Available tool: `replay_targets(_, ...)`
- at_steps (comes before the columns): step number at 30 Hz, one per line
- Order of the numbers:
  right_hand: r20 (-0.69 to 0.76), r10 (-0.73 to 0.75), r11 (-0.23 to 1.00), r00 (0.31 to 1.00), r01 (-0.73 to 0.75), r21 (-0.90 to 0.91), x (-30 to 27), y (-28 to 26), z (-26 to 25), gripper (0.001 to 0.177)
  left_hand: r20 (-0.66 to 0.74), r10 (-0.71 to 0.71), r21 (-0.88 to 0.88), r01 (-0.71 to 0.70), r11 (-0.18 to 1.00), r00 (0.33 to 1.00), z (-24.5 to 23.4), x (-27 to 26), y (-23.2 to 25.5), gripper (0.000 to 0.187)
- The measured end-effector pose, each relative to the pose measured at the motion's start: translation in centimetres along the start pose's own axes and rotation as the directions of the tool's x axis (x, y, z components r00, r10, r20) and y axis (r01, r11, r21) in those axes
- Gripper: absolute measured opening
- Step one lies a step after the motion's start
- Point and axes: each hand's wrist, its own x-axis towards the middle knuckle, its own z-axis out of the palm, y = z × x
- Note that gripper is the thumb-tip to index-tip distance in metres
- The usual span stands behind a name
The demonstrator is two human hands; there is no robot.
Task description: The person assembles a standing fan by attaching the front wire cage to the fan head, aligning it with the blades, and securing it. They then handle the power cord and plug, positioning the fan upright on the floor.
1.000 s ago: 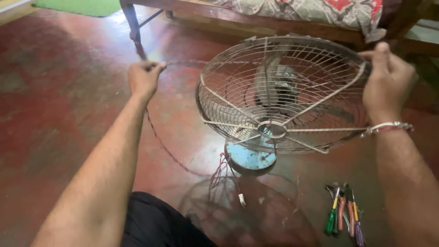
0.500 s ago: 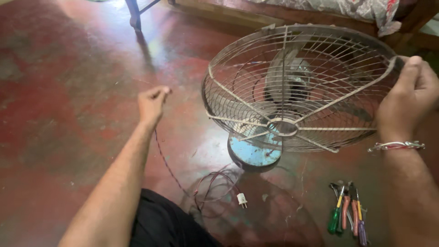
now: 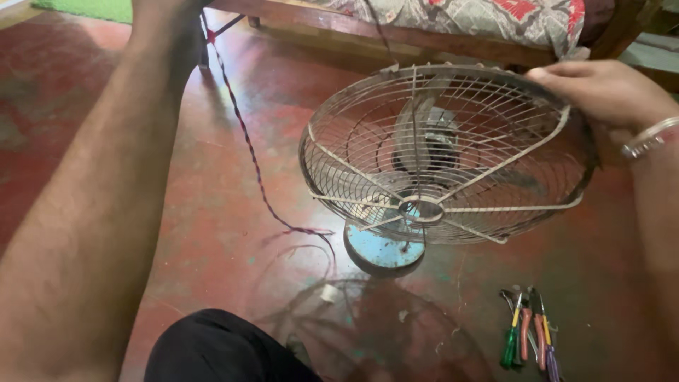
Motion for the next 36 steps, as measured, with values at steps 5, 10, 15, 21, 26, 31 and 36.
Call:
replay_targets(5,0.169,-0.156,0.986,0.973,0.145,0.078,3.8,-6.0,-0.5,0.048,-0.026,0.049,0.054,-0.048,0.997,0.998,-2.1,0.6,-0.6,0.025)
replay_targets(10,0.237,-0.360,0.933,0.902,0.354,0.069,4.7,-11.3,0.0,0.048,-0.058,0.097,0.118,-0.089,0.989,0.994,-2.8,2.7,-0.1,0.025)
replay_targets(15,0.167,-0.072,0.980,0.983,0.039,0.196,3.9,-11.8,-1.3,0.039,-0.084,0.099,0.173,-0.083,0.981,0.992,-2.5,2.1,-1.6,0.026)
replay_targets(21,0.216,-0.310,0.929,0.926,0.247,0.276,1.8,-12.0,-3.0,0.030,-0.113,0.072,0.281,-0.038,0.959,0.991,-3.8,2.5,-4.5,0.027)
replay_targets(26,0.238,-0.606,0.792,0.759,0.604,0.091,1.2,-16.0,1.1,0.036,-0.113,-0.025,0.373,0.066,0.925,0.993,-5.0,-3.9,-12.7,0.028)
replay_targets(31,0.337,-0.382,0.897,0.861,0.434,-0.091,0.9,-18.9,2.6,0.045,-0.234,-0.176,0.444,0.266,0.856,0.956,-8.8,-16.3,-19.5,0.019)
replay_targets(36,0.235,-0.464,0.855,0.854,0.501,-0.136,0.9,-18.2,3.0,0.046,-0.066,-0.665,0.713,0.501,0.491,0.744,-9.7,-24.8,-22.3,0.021)
